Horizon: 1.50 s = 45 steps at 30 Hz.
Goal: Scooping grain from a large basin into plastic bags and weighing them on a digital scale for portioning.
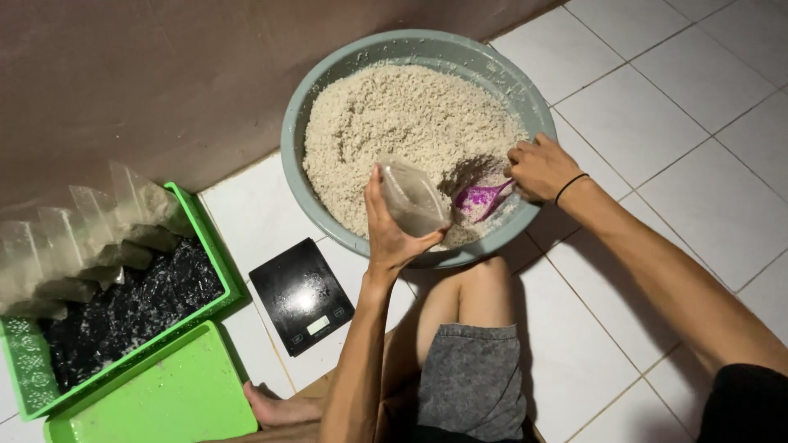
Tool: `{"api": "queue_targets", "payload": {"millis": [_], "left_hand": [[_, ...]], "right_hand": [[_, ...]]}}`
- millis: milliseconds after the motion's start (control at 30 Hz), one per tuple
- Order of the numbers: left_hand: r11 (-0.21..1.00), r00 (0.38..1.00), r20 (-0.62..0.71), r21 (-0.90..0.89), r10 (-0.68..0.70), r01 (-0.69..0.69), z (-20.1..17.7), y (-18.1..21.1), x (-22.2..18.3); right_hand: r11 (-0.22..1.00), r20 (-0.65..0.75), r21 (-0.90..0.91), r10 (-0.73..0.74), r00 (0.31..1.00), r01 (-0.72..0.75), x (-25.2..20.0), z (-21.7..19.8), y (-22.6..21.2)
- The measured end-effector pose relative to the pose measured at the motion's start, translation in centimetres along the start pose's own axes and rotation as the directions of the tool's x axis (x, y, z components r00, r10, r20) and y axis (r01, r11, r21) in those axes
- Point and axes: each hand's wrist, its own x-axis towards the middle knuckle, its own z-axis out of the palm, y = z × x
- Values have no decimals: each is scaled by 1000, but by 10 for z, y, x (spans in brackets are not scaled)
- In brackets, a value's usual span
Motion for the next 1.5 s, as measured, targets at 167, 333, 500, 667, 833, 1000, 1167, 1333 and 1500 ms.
{"api": "queue_targets", "payload": {"millis": [167,333,500,667,833,1000,1167,1333,1500], "left_hand": [[1000,997,-74,1,-12,12,0,-9,-4],[997,955,-291,29,-58,69,-3,-14,-2],[999,962,-270,-3,33,-35,2,-15,-6],[980,990,-61,159,127,-116,5,-17,-11],[966,997,37,247,70,-77,-1,4,-1],[981,1000,12,191,-19,17,-3,3,-3],[983,998,27,176,-50,44,-4,7,0],[984,996,39,163,-81,73,-6,9,5],[987,993,44,123,-107,101,-5,4,4]], "right_hand": [[987,125,104,110,986,-123,7,-13,-32],[952,297,169,198,934,-256,8,-21,-31],[957,160,-128,281,946,-262,-3,-35,1],[949,131,-56,316,940,-312,2,-25,-12],[965,200,49,243,949,-258,10,-2,-39],[937,265,123,286,921,-326,8,-31,-34],[869,339,306,281,898,-388,1,-35,-22],[866,319,272,329,889,-419,-12,-33,-33],[801,337,338,387,858,-494,-21,-18,-33]]}}
